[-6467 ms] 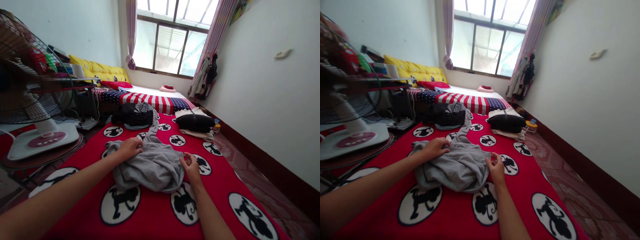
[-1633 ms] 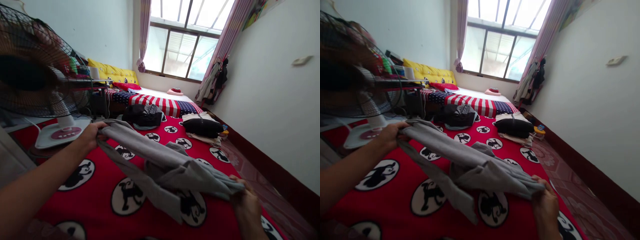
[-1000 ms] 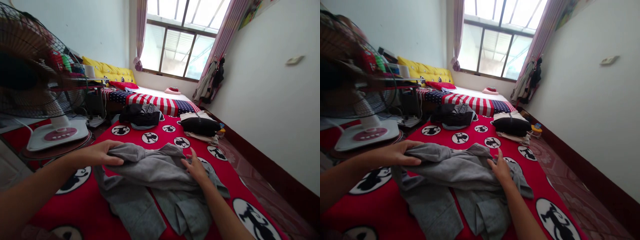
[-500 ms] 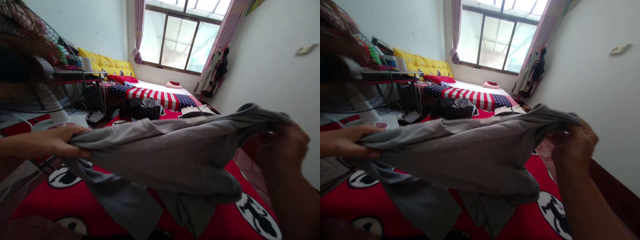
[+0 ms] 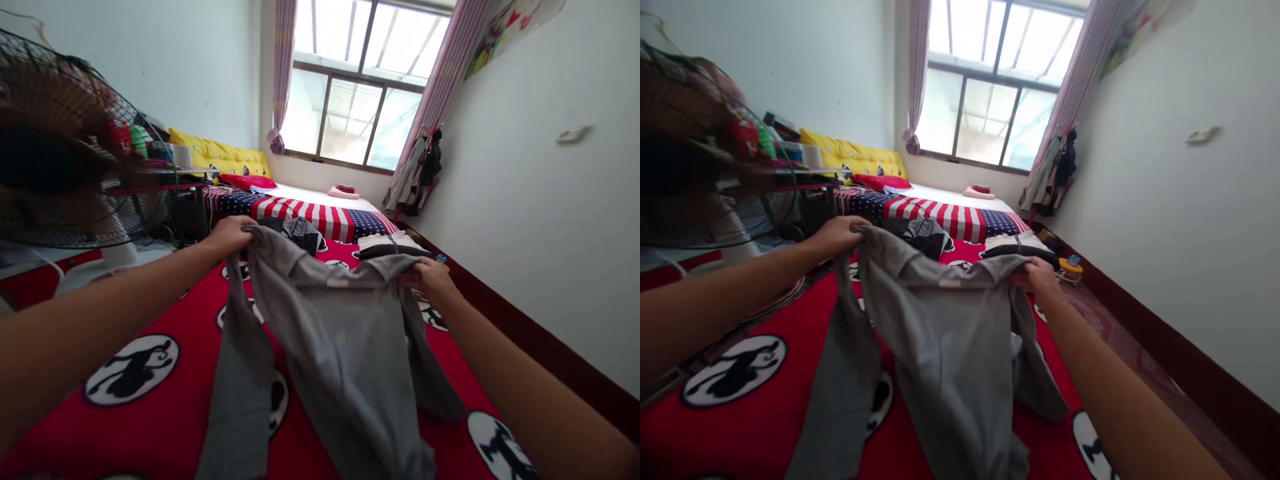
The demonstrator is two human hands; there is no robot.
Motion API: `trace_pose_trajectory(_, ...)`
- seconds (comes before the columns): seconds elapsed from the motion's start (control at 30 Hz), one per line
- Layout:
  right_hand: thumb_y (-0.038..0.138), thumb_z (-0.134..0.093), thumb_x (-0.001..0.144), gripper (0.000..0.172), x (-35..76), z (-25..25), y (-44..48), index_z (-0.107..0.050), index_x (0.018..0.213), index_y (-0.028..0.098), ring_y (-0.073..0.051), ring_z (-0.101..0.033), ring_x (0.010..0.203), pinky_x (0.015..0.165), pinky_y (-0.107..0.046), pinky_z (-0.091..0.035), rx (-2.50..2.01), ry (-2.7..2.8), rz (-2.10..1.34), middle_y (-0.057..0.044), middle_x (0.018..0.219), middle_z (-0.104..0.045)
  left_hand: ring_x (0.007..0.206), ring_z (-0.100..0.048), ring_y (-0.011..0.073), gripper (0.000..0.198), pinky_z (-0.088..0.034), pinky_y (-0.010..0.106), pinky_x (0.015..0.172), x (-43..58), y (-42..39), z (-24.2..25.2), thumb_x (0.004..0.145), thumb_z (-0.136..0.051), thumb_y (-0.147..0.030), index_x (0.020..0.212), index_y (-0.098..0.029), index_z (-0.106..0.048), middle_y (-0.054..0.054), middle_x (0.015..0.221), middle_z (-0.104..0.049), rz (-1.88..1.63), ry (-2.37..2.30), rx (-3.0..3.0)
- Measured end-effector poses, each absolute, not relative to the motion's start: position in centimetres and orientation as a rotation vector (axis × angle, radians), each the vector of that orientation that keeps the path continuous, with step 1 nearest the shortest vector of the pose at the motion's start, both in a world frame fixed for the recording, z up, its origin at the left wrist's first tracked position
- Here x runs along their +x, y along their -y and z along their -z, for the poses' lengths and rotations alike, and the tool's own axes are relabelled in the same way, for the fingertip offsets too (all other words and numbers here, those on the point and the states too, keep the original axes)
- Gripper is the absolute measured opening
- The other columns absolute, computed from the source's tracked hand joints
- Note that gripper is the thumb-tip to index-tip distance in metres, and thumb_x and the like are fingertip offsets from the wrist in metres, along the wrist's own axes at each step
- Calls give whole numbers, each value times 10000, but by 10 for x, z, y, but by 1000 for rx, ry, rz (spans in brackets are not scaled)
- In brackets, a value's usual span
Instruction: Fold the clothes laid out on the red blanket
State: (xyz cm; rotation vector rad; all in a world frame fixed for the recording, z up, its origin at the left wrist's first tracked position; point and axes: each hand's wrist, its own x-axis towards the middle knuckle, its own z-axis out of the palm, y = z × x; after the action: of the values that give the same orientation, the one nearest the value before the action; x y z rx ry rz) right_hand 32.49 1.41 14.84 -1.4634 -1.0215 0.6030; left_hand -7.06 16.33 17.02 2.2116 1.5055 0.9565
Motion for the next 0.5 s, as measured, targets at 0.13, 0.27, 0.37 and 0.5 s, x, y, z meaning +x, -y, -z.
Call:
trace_pose_trajectory(0.13, 283, -617, 676, 395, 328, -127, -49, -541, 1059, 227, -205, -598, 1029, 819, -347, -524, -1339, 931, -335, -85, 1146, -595, 1180, -469, 280, 536, -368, 405, 1024, -23, -174, -149, 700, -600, -215, 1224, -134, -519, 129, 1221, -509, -1621, -1528, 2325)
trace_pose_trajectory(0.27, 305, -588, 734, 357, 305, -70, -7, -566, 1071, 190, -255, -514, 1170, 900, -409, -486, -1436, 1270, -219, -125, 1244, -547, 1188, -473, 251, 336, -368, 387, 1045, 0, -116, -74, 758, -585, -201, 1092, -176, -611, 110, 1227, -497, -1235, -986, 2610)
trace_pose_trajectory(0.37, 273, -527, 802, 234, 286, -34, 44, -597, 1017, 213, -243, -516, 1163, 899, -413, -484, -1500, 1504, -194, -102, 1251, -551, 1208, -465, 253, 389, -370, 413, 1045, 0, -65, -20, 769, -555, -148, 1143, -244, -602, 81, 1312, -478, -838, -754, 2687)
trace_pose_trajectory(0.5, 177, -471, 833, 241, 271, -19, 101, -604, 1028, 226, -212, -541, 1140, 994, -410, -420, -1469, 1818, -247, -89, 1186, -599, 1221, -466, 223, 645, -363, 402, 1057, -15, -44, 11, 683, -412, 38, 1232, -271, -551, 55, 1326, -492, -704, -752, 2671)
